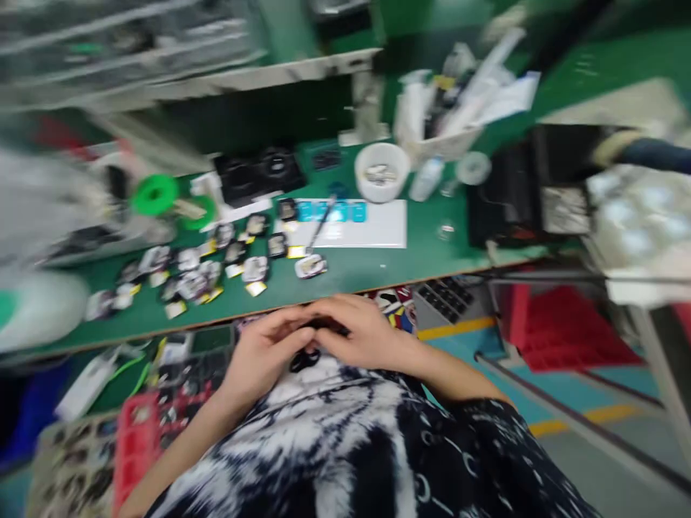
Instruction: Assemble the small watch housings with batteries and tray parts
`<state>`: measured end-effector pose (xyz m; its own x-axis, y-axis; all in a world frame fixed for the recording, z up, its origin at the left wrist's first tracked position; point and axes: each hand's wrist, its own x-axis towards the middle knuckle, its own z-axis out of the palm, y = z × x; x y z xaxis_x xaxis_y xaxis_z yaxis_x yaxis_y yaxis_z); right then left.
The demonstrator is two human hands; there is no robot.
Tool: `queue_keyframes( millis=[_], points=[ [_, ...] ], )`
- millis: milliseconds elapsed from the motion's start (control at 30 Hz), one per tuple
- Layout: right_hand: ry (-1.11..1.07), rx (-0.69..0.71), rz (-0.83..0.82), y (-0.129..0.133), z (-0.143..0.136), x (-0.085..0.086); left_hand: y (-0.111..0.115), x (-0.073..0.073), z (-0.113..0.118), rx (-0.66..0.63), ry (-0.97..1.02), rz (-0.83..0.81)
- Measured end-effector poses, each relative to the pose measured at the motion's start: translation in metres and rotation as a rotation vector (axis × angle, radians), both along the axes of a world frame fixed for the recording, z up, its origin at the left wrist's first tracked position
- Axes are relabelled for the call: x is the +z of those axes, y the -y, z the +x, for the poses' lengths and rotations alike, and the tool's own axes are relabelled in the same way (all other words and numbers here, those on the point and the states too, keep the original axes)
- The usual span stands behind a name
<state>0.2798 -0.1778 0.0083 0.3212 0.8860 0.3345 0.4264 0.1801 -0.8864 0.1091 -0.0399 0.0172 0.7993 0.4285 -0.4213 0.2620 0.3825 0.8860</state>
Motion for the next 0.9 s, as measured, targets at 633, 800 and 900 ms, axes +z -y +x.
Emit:
queue_keyframes(
  millis=[633, 800, 900],
  points=[
    [0.686, -0.916, -0.699, 0.064, 0.13, -0.01, 0.013, 0.01, 0.033, -0.113, -0.172, -0.236],
    [0.66, -0.93, -0.663, 0.06, 0.131, -0.014, 0.014, 0.004, 0.028, -0.091, -0.154, -0.263],
    [0.656, -0.92, -0.658, 0.06, 0.133, -0.013, 0.014, 0.001, 0.03, -0.097, -0.137, -0.247]
  ],
)
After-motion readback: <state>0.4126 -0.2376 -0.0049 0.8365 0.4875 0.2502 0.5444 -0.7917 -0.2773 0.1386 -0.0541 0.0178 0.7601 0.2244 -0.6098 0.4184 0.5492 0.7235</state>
